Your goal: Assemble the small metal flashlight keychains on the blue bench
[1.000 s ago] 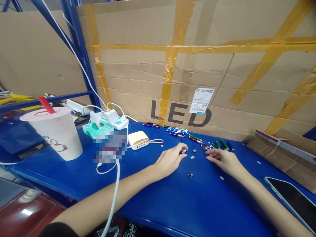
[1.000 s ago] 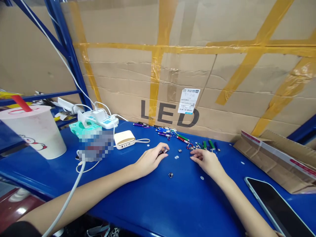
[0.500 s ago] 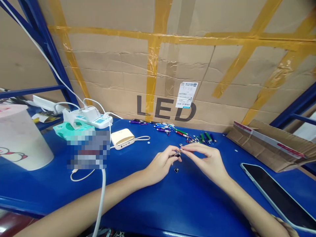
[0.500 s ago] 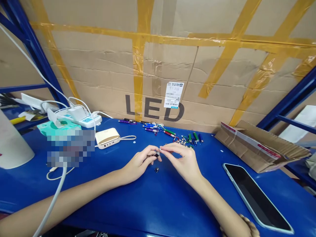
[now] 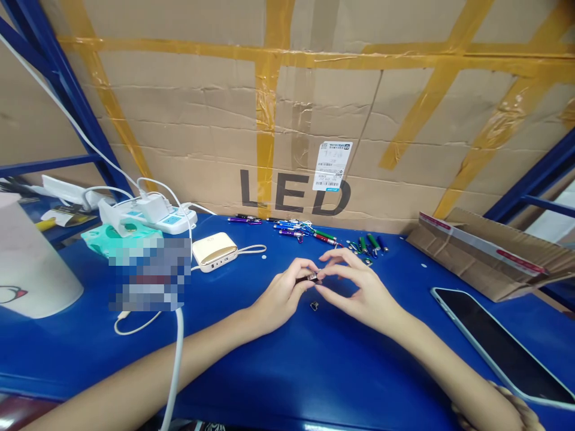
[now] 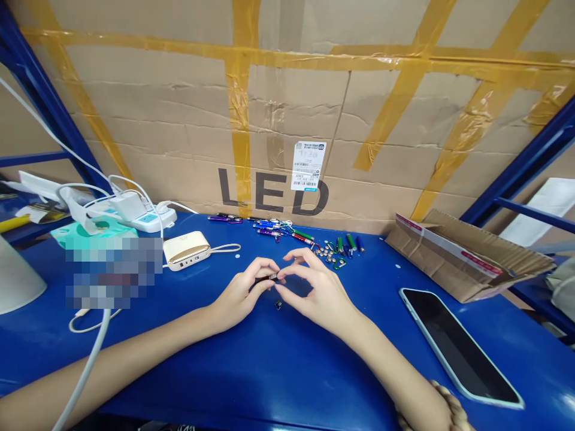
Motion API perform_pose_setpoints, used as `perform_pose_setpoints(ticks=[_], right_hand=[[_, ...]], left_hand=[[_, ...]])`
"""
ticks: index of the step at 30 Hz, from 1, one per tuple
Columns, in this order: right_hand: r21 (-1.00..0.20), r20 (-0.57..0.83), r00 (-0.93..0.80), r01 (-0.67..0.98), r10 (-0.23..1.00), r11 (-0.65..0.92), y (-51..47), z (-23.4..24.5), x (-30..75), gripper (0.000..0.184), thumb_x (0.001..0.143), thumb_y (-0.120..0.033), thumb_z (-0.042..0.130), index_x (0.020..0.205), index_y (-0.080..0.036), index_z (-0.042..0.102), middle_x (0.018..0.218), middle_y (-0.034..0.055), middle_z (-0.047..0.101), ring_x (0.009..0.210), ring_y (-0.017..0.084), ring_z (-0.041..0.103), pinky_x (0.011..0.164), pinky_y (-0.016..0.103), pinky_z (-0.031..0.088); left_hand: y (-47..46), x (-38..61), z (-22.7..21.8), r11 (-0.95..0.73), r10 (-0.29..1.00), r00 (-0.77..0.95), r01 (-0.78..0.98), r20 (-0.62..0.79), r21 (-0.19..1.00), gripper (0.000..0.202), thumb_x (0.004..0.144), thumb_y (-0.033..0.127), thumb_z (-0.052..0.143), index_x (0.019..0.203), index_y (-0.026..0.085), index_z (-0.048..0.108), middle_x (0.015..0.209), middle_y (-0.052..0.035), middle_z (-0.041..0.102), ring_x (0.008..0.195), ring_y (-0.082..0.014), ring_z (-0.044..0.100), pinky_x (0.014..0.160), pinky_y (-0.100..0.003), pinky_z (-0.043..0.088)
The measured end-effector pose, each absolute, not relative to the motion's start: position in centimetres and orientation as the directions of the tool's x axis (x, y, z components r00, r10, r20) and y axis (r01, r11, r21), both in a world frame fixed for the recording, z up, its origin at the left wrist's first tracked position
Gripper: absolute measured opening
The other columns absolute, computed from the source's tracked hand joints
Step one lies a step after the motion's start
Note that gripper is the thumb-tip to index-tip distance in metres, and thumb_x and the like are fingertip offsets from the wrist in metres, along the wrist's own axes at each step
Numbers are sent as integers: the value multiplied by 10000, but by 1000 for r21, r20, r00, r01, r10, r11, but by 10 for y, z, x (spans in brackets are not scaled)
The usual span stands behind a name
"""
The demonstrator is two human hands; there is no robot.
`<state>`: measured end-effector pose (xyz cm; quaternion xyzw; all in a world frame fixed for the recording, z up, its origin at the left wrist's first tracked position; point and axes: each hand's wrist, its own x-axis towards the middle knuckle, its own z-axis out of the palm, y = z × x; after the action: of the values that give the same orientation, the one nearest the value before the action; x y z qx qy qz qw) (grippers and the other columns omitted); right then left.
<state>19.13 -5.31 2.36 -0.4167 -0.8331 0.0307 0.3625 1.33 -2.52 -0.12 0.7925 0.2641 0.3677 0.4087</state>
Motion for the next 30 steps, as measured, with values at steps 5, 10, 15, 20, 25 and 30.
perform_pose_setpoints(ticks=[5,10,15,20,25,30], right_hand=[[-407,531,-397,655,748,637,-47,33,205,133,788,-298,583,864,-244,678,1027,51,594,875,163,590,757,307,506],[-424,591,-67,822,804,380,-23,32,245,200,793,-356,560,819,-201,684,820,47,658,667,146,601,571,258,481],[-128,462,-200,949,864,288,-10,10,254,263,838,-358,495,1026,-253,647,1047,56,601,930,207,579,724,323,474],[79,385,-253,967,888,242,-6,1,248,325,869,-339,449,1154,-247,575,1149,77,558,1027,254,520,816,413,425],[101,343,-175,984,923,149,-1,-4,257,337,862,-365,460,1144,-229,584,1148,82,575,1039,262,512,832,428,409],[97,352,-156,987,923,130,1,-8,259,285,869,-357,458,1050,-243,645,1115,66,600,1027,257,519,808,415,408]], left_hand=[[-23,13,0,-560,716,582,147,386,816,154,900,182,339,1032,209,413,910,-30,591,880,-147,565,801,-273,412],[-25,13,7,-517,801,471,235,369,823,101,892,234,351,968,211,413,781,10,485,700,-117,484,659,-236,391],[-27,14,6,-508,793,506,241,339,827,70,852,248,421,882,212,370,644,64,350,517,-74,325,506,-190,289],[-27,15,3,-528,748,571,203,338,825,63,850,215,415,845,209,353,596,83,304,490,-63,286,490,-177,258],[-27,14,3,-546,746,574,236,338,804,54,859,207,401,905,213,374,610,76,346,494,-70,299,495,-185,264],[-27,13,5,-549,784,525,339,330,764,220,879,219,374,1094,218,421,730,21,473,601,-112,425,584,-224,355]])
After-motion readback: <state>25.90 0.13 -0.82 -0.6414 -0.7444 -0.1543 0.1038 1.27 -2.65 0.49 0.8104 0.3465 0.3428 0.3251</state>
